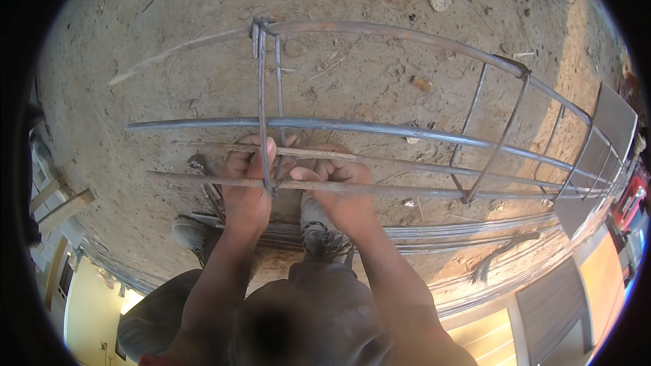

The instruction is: The person ties intersecting steel bars together using thin wire to form a rebar cage. They wrap and twist the wire by hand at multiple joints along the structure, securing each intersection in sequence.

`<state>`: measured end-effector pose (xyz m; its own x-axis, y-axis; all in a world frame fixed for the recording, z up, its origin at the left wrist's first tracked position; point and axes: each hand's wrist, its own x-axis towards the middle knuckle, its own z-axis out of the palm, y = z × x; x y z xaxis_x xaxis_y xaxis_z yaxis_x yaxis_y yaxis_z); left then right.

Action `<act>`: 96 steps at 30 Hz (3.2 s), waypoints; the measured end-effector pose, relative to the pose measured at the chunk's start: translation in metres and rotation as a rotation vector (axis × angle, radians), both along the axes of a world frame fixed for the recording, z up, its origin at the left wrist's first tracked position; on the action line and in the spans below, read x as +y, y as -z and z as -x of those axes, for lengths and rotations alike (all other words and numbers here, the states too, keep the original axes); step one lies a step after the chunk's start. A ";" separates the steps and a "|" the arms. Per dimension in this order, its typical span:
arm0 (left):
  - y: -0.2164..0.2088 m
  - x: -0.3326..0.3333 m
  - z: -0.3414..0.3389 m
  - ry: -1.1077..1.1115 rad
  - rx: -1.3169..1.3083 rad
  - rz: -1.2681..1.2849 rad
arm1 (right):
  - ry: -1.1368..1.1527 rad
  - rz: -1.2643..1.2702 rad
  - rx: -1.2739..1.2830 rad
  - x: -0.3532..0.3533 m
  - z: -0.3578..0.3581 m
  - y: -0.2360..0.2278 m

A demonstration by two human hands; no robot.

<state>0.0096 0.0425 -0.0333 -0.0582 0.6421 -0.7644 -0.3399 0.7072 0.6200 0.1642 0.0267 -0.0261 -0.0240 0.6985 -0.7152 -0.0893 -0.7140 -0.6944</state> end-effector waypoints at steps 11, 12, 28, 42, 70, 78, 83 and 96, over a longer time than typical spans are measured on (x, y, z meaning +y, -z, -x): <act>-0.002 -0.003 -0.004 0.064 0.146 0.074 | 0.151 0.107 0.084 -0.008 0.010 -0.021; 0.001 -0.003 -0.004 0.066 0.145 0.066 | 0.136 0.112 0.067 -0.008 0.010 -0.020; -0.006 0.000 -0.005 0.017 0.178 -0.002 | -0.126 0.113 -0.161 0.004 -0.013 0.003; -0.004 -0.002 -0.003 -0.003 0.100 -0.016 | -0.173 -0.208 -0.077 -0.017 -0.018 -0.016; -0.005 -0.007 -0.006 -0.154 -0.104 -0.050 | 0.100 -0.696 -0.893 0.019 -0.024 0.056; -0.004 0.000 -0.003 -0.122 -0.172 -0.071 | 0.022 -0.835 -1.124 0.036 -0.021 0.052; 0.000 0.000 -0.001 -0.108 -0.175 -0.099 | -0.141 -0.619 -1.021 -0.007 -0.006 0.014; 0.002 0.006 0.002 -0.068 -0.180 -0.096 | -0.445 -0.965 -0.633 0.008 -0.036 -0.059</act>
<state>0.0079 0.0486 -0.0357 0.0280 0.7120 -0.7016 -0.4961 0.6193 0.6086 0.2000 0.0343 0.0333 -0.2321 0.9658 0.1160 0.5735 0.2322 -0.7856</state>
